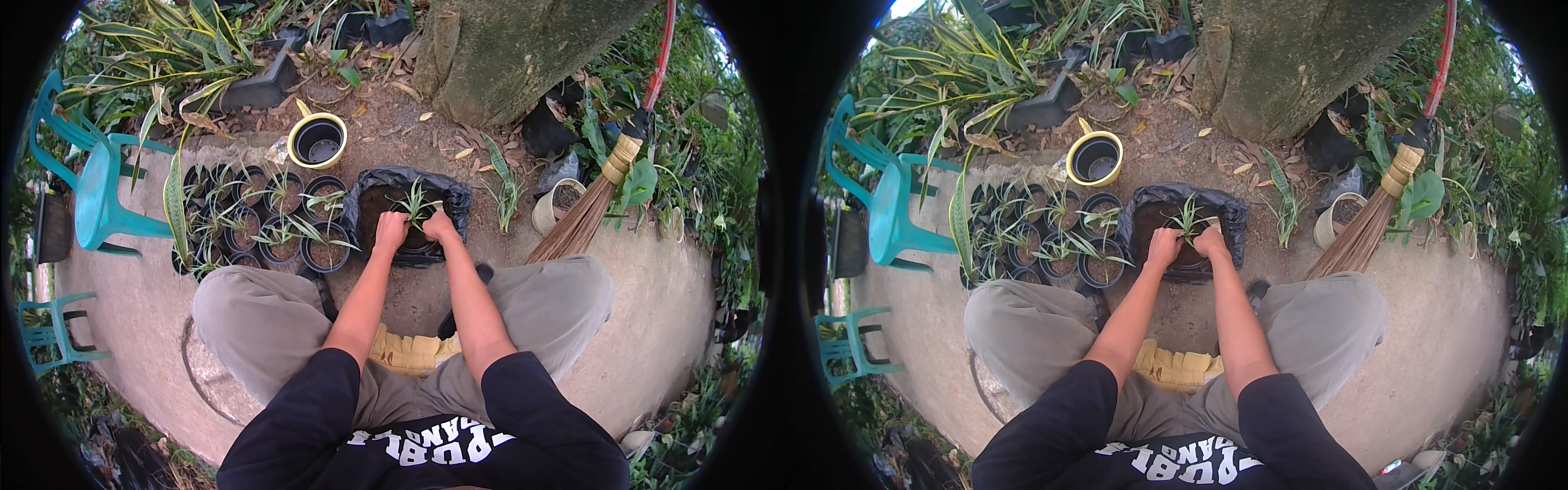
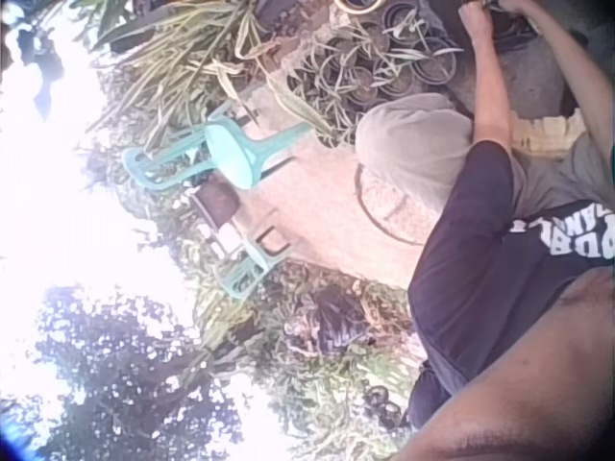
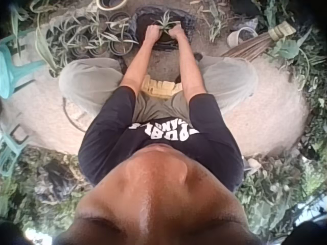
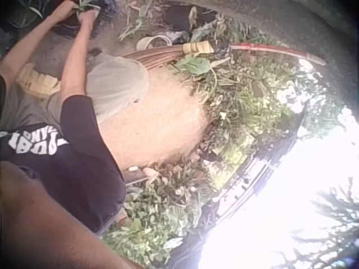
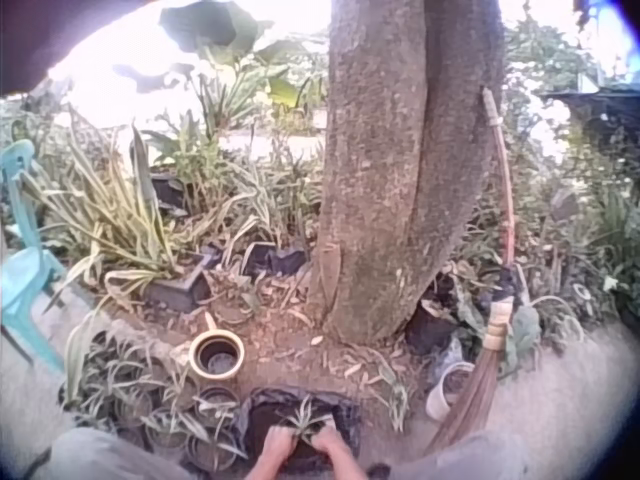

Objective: The person fills a black plastic pot with soil using a trowel, places a small green plant into the pot, and firms the soil around the base of the plant.

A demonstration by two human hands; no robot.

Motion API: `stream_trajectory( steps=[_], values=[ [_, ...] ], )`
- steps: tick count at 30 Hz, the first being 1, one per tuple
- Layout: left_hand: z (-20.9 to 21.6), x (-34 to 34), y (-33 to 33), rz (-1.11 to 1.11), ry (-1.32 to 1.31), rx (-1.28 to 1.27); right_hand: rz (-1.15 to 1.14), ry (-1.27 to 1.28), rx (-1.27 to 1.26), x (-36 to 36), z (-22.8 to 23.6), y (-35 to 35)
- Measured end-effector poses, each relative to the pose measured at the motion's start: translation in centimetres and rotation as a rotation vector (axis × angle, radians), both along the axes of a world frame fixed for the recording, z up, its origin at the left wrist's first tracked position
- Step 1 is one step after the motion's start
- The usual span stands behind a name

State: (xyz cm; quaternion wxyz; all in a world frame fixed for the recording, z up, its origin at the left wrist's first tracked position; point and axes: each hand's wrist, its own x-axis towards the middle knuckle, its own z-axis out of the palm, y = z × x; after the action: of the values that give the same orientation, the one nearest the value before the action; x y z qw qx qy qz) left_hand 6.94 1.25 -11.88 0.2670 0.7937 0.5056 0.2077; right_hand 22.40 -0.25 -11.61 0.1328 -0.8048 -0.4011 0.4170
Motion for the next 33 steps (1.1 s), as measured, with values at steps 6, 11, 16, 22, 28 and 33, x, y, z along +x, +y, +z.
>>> stream_trajectory(
  steps=[6,11,16,22,28,33],
  values=[
    [0.0,0.4,0.1,-0.027,0.010,0.008,-0.207,0.384,-0.077,-1.3,-1.4,-0.3],
    [0.0,0.1,0.1,-0.015,-0.025,-0.008,-0.307,0.482,-0.032,-0.6,-1.5,-0.1],
    [0.4,0.2,0.0,-0.008,-0.057,-0.036,-0.003,-0.043,0.209,-0.4,-0.6,-0.3],
    [0.3,0.1,0.0,-0.002,-0.025,-0.029,0.223,-0.062,0.167,-2.0,1.5,-1.8],
    [0.6,0.1,0.0,-0.016,-0.025,-0.021,0.190,-0.044,0.141,-0.9,2.0,-1.3],
    [0.4,0.0,0.1,-0.003,-0.043,-0.013,0.224,-0.090,0.031,-0.8,1.1,-1.2]
  ],
)
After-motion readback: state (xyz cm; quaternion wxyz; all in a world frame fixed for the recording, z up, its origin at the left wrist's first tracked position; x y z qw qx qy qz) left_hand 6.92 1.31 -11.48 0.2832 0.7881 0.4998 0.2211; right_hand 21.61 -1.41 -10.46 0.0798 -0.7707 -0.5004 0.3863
